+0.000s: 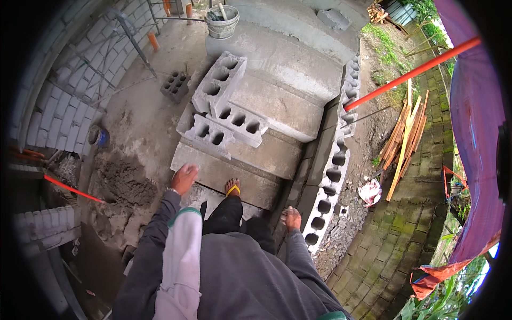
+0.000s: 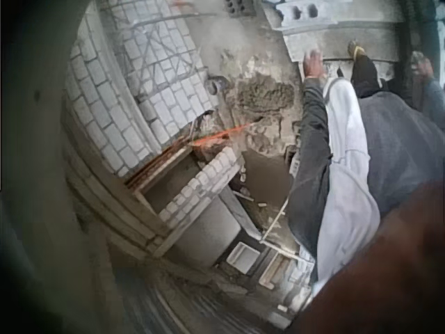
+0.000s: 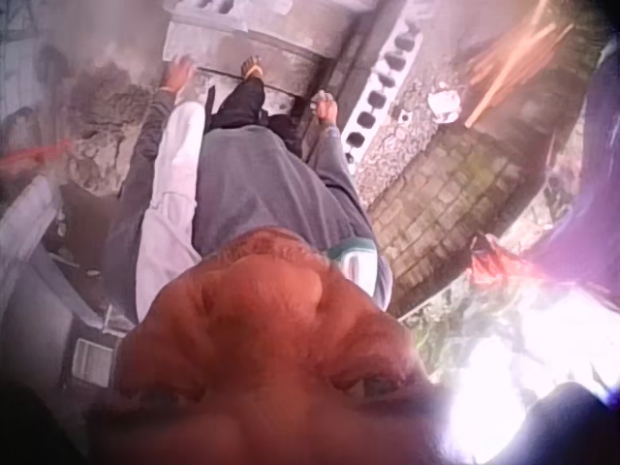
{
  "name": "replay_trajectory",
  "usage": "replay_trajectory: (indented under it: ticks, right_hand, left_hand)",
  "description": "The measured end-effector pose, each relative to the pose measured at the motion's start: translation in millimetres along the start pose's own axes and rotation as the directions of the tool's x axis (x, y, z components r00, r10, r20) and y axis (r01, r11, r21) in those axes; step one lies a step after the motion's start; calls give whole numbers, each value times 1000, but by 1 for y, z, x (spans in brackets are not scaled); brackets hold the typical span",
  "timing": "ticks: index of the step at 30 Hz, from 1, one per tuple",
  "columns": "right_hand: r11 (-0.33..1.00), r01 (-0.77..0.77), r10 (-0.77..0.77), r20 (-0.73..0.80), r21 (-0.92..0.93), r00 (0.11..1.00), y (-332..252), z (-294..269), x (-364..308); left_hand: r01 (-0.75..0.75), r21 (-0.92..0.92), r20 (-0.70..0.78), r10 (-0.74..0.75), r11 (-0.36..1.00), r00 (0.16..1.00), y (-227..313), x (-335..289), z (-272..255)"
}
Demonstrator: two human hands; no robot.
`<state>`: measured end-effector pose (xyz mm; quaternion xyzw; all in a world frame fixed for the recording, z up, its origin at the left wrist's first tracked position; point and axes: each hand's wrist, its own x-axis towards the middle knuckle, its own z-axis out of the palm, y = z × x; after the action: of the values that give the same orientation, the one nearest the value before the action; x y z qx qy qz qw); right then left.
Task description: The person uses a hammer to chip away at a concrete surface, then retrieves a tape measure and pencil to measure and mark lines on the concrete. The person stands on scaffolding planks while performing these actions.
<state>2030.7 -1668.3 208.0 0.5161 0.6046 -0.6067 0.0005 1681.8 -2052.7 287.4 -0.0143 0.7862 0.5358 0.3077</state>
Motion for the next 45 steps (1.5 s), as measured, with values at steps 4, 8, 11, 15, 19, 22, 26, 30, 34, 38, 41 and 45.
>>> replay_trajectory:
  ticks: [4,8,11,15,19,22,26,30,34,38,41,45]
  right_hand:
    - [994,-91,99,-179,51,979,-43,-43,26]
    - [983,-179,170,-185,-36,968,-76,-59,34]
    - [980,-109,89,-123,-165,988,-49,-76,73]
    - [623,-146,-27,-208,-769,978,-33,-108,167]
    - [913,27,-37,-18,-406,999,-225,-60,191]
    - [995,55,-51,52,-79,997,-271,-108,274]
    - [769,325,-205,269,-550,941,-465,-100,315]
    - [803,426,-271,381,-417,884,-564,-76,392]
    - [797,455,-206,528,-397,824,-675,19,417]
    - [753,555,-178,703,-353,689,-753,137,432]
    - [720,609,-150,782,-333,605,-799,228,446]
    - [713,641,-131,844,-284,520,-856,357,484]
  left_hand:
    - [-58,-28,-5,58,998,998,123,48,21]
    - [-17,233,167,-23,972,986,155,88,37]
    - [30,189,189,-66,981,980,175,103,70]
    - [52,159,210,-86,986,974,186,144,121]
    - [220,133,49,-228,966,972,206,149,114]
    - [235,30,73,-236,972,969,287,155,154]
    - [241,-193,3,-245,951,970,401,151,163]
    - [131,-268,-80,-157,954,984,519,167,156]
    - [150,-475,-54,-199,867,979,558,204,147]
    - [382,-600,136,-381,702,914,533,274,152]
    - [573,-581,297,-505,578,810,505,324,157]
    - [579,-543,272,-525,608,807,515,370,129]
